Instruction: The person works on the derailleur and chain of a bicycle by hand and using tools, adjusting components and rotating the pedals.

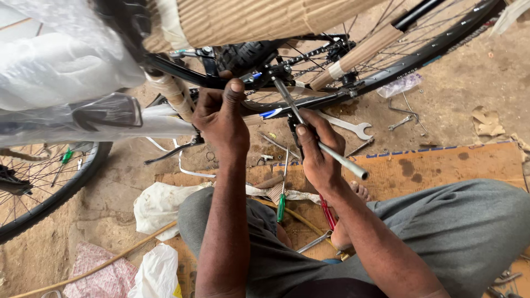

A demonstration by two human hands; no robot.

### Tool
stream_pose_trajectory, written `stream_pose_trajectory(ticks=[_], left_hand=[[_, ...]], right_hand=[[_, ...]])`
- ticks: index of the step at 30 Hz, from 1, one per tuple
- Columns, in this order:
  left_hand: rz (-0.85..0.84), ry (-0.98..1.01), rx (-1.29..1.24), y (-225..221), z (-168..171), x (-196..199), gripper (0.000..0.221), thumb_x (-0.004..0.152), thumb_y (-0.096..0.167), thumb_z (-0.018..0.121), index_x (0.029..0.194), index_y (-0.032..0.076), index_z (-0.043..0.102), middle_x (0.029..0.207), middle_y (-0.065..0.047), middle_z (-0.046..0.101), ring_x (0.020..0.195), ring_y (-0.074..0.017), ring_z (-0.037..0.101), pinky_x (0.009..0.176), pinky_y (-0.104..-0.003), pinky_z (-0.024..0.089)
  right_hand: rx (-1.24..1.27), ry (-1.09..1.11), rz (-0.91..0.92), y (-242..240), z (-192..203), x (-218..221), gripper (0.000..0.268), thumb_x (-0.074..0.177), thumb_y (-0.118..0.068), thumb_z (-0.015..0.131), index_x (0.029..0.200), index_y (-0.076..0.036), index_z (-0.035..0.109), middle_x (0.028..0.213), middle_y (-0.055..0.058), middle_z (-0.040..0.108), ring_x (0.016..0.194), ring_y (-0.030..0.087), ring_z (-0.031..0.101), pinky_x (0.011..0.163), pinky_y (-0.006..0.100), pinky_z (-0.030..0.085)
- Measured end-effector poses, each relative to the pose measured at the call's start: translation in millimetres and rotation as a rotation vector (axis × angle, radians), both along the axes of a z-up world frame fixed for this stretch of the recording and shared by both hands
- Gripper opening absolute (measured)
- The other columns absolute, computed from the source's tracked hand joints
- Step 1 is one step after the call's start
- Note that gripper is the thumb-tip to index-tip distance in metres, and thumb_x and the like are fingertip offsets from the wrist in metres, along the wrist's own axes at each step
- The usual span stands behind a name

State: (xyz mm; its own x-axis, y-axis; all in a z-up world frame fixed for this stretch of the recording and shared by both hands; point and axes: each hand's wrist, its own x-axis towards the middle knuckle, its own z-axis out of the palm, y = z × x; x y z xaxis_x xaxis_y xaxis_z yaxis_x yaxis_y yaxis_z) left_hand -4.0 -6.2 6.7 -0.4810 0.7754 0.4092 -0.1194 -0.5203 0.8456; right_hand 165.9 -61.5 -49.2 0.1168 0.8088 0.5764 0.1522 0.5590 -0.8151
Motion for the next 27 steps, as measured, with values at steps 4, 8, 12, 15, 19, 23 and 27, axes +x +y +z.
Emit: stream_pose_trajectory(ticks=[4,8,12,15,19,23,27], left_hand=[[-0.019,-0.006,0.062,4.8,-2.5,0.8,0.036,0.092,0.022,0.086,0.076,0.008,0.057,0.111,-0.014,0.073,0.093,-0.0116,0.066,0.078,-0.028,0.056],[-0.005,-0.019,0.043,5.9,-3.9,0.3,0.035,0.092,0.021,0.085,0.075,0.007,0.058,0.111,-0.015,0.074,0.088,-0.0116,0.064,0.075,-0.028,0.053],[0.043,-0.007,0.029,8.7,-2.5,3.1,0.033,0.093,0.021,0.084,0.076,0.007,0.059,0.108,-0.016,0.074,0.091,-0.0128,0.066,0.077,-0.028,0.054],[0.050,0.003,0.027,6.8,-2.0,3.5,0.033,0.094,0.021,0.083,0.077,0.006,0.059,0.108,-0.016,0.075,0.090,-0.0127,0.066,0.077,-0.028,0.054],[0.062,0.005,0.021,5.9,-2.2,4.4,0.033,0.094,0.022,0.083,0.077,0.006,0.060,0.110,-0.016,0.075,0.092,-0.0125,0.066,0.080,-0.027,0.054],[0.036,-0.042,-0.010,3.8,-0.4,4.0,0.033,0.091,0.025,0.083,0.077,0.006,0.060,0.112,-0.016,0.073,0.081,-0.0124,0.062,0.068,-0.027,0.051],[0.037,0.077,0.014,-0.2,0.3,2.5,0.038,0.094,0.031,0.084,0.078,0.006,0.060,0.119,-0.017,0.071,0.098,-0.0136,0.066,0.083,-0.028,0.055]], right_hand=[[0.042,-0.019,0.006,5.0,-2.5,-1.7,0.023,0.110,-0.015,0.060,0.130,-0.006,0.065,0.085,0.002,0.068,0.062,0.003,0.053,0.048,0.023,0.040],[0.021,-0.051,-0.025,2.2,-4.1,-2.1,0.025,0.109,-0.016,0.063,0.131,-0.005,0.066,0.090,0.005,0.071,0.073,0.008,0.062,0.057,0.025,0.049],[0.058,-0.068,-0.070,4.0,-2.7,-4.6,0.024,0.109,-0.016,0.063,0.131,-0.005,0.066,0.097,0.009,0.074,0.081,0.011,0.070,0.063,0.027,0.056],[0.121,-0.065,-0.072,1.9,-4.5,-2.6,0.025,0.111,-0.015,0.061,0.133,-0.005,0.063,0.103,0.012,0.074,0.089,0.014,0.072,0.068,0.029,0.058],[0.095,-0.060,-0.069,11.6,-17.9,-4.5,0.024,0.109,-0.013,0.062,0.131,-0.006,0.065,0.096,0.010,0.074,0.080,0.011,0.070,0.061,0.027,0.056],[0.261,-0.215,-0.171,19.6,-26.4,-5.3,0.024,0.108,-0.008,0.062,0.132,-0.007,0.064,0.094,0.012,0.074,0.073,0.013,0.071,0.053,0.024,0.057],[0.302,-0.375,-0.286,24.1,-30.1,-8.8,0.030,0.106,-0.005,0.062,0.135,-0.008,0.064,0.085,0.010,0.074,0.064,0.015,0.071,0.047,0.025,0.055]])
